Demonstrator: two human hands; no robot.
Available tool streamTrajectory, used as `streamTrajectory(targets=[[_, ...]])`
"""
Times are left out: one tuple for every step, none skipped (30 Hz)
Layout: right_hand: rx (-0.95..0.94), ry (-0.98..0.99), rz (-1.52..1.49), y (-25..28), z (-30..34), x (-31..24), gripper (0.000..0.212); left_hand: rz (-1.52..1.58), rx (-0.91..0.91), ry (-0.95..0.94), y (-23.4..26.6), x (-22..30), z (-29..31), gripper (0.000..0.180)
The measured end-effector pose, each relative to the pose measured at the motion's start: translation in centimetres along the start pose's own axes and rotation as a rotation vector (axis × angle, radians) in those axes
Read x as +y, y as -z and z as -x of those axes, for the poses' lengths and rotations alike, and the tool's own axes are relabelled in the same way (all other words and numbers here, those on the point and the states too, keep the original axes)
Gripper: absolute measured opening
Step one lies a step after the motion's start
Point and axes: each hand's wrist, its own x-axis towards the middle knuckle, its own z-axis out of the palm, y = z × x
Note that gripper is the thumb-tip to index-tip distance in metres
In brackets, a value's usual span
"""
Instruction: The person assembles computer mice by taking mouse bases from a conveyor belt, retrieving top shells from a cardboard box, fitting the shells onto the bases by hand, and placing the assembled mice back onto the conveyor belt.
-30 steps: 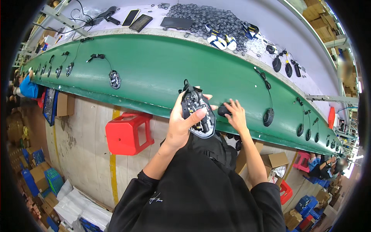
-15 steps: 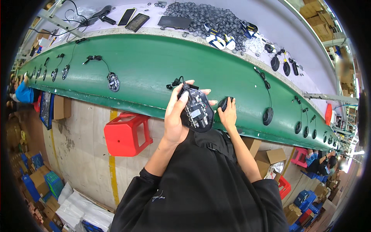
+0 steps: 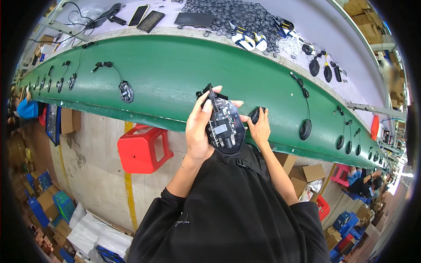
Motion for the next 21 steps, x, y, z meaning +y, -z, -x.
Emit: streamTrajectory(targets=[[0.002,-0.025,-0.016,0.1,0.0,-0.3,0.071,-0.005,-0.01,0.001,0.1,0.0,0.0,0.048],[0.005,-0.035,-0.018,-0.1,0.0,-0.2,0.071,-0.007,-0.016,0.011,0.0,0.0,-0.1,0.048],[0.036,-0.019,0.011,-0.6,0.0,0.2,0.068,-0.014,-0.031,0.015,-0.2,0.1,-0.1,0.048],[0.068,-0.001,0.041,-1.0,0.0,0.4,0.065,-0.021,-0.046,0.02,-0.3,0.1,-0.1,0.048],[0.069,-0.004,0.04,-1.3,-0.2,0.9,0.065,-0.022,-0.048,0.022,-0.4,0.1,-0.2,0.048],[0.093,0.123,0.073,-1.4,-0.5,1.6,0.064,-0.028,-0.035,0.023,-0.4,0.0,-0.2,0.047],[0.118,0.251,0.107,-1.5,-0.6,2.2,0.062,-0.033,-0.023,0.023,-0.5,0.0,-0.3,0.047],[0.118,0.251,0.107,-1.4,-0.6,1.8,0.062,-0.032,-0.023,0.023,-0.2,-0.2,-0.3,0.047],[0.122,0.182,0.058,-1.3,-0.4,1.4,0.061,0.07,-0.044,0.046,0.2,-0.5,-0.3,0.046],[0.126,0.113,0.008,-1.1,-0.4,1.0,0.06,0.173,-0.066,0.069,0.5,-0.6,-0.3,0.046],[0.128,0.113,0.011,-1.2,-0.5,1.4,0.06,0.176,-0.068,0.069,0.4,-0.6,-0.4,0.046],[0.148,0.108,-0.03,-1.2,-0.7,1.7,0.056,0.192,-0.05,0.087,0.2,-0.7,-0.5,0.045],[0.167,0.103,-0.07,-1.2,-0.8,2.1,0.053,0.207,-0.032,0.107,0.0,-0.7,-0.6,0.045],[0.163,0.107,-0.068,-0.4,-0.9,1.6,0.053,0.209,-0.028,0.103,0.0,-0.8,-0.7,0.045],[0.033,-0.085,-0.355,1.6,-0.9,-0.1,0.049,0.164,-0.014,0.11,-0.2,-0.5,-0.7,0.046],[-0.094,-0.287,-0.636,3.6,-0.9,-1.8,0.045,0.122,-0.006,0.121,-0.2,-0.4,-0.7,0.047],[-0.108,-0.379,-0.89,5.1,-0.6,-3.1,0.041,0.241,-0.028,0.137,0.0,-0.3,-0.7,0.053],[-0.125,-0.374,-1.054,6.5,-0.7,-3.5,0.042,0.246,-0.03,0.139,0.0,-0.4,-0.8,0.053],[-0.146,-0.345,-1.186,7.9,-0.2,-4.0,0.042,0.168,-0.031,0.098,0.1,-0.5,-0.9,0.058],[-0.171,-0.312,-1.318,10.2,0.6,-5.7,0.042,0.09,-0.031,0.053,0.2,-0.7,-0.9,0.064],[-0.168,-0.313,-1.317,12.2,1.3,-7.2,0.042,0.169,-0.019,0.084,0.4,-0.8,-0.9,0.074]])
